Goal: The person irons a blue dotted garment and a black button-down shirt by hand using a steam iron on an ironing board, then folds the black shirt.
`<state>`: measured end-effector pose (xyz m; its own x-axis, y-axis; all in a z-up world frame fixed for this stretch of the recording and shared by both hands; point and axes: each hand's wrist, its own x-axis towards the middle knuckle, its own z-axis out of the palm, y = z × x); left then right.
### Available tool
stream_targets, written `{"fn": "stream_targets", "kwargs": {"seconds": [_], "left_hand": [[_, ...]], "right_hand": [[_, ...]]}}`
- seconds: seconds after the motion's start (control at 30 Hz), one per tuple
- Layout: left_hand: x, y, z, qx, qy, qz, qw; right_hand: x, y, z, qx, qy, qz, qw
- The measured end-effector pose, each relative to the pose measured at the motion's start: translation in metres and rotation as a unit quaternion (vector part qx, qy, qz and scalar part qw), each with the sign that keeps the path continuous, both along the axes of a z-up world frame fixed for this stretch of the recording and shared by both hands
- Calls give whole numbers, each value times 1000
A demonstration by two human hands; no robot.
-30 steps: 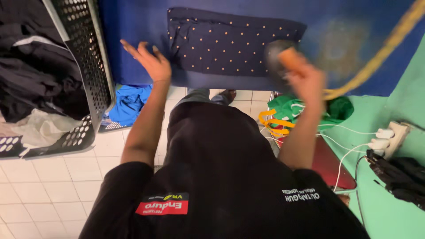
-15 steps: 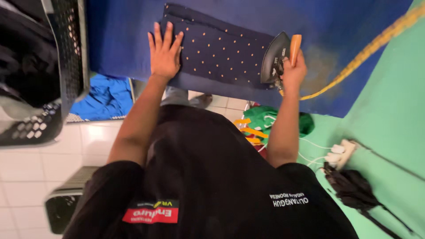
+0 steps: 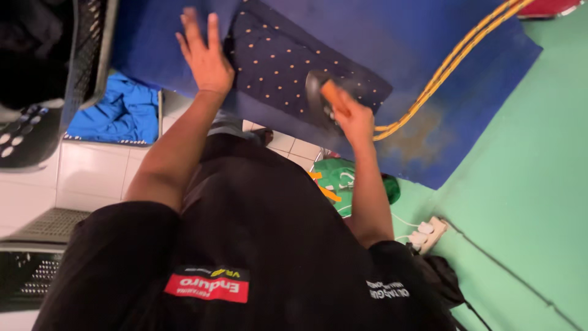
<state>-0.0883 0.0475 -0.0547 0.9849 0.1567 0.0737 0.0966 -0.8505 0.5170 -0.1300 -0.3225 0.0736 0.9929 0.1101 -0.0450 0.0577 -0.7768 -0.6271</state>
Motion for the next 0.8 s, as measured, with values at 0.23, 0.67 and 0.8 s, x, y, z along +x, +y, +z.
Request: {"fn": "stream_targets", "kwargs": {"seconds": [0.23, 0.67, 0.8], "left_hand": [[4, 28, 33, 36, -14, -63, 997], [-67, 147, -14, 75, -49, 6, 996], [-64, 136, -11, 96, -111, 26, 989]], "right_hand": [[25, 75, 7, -38, 32, 88, 995], [79, 173, -6, -39, -1, 164, 986], [57, 176, -12, -65, -14, 259, 964]]}}
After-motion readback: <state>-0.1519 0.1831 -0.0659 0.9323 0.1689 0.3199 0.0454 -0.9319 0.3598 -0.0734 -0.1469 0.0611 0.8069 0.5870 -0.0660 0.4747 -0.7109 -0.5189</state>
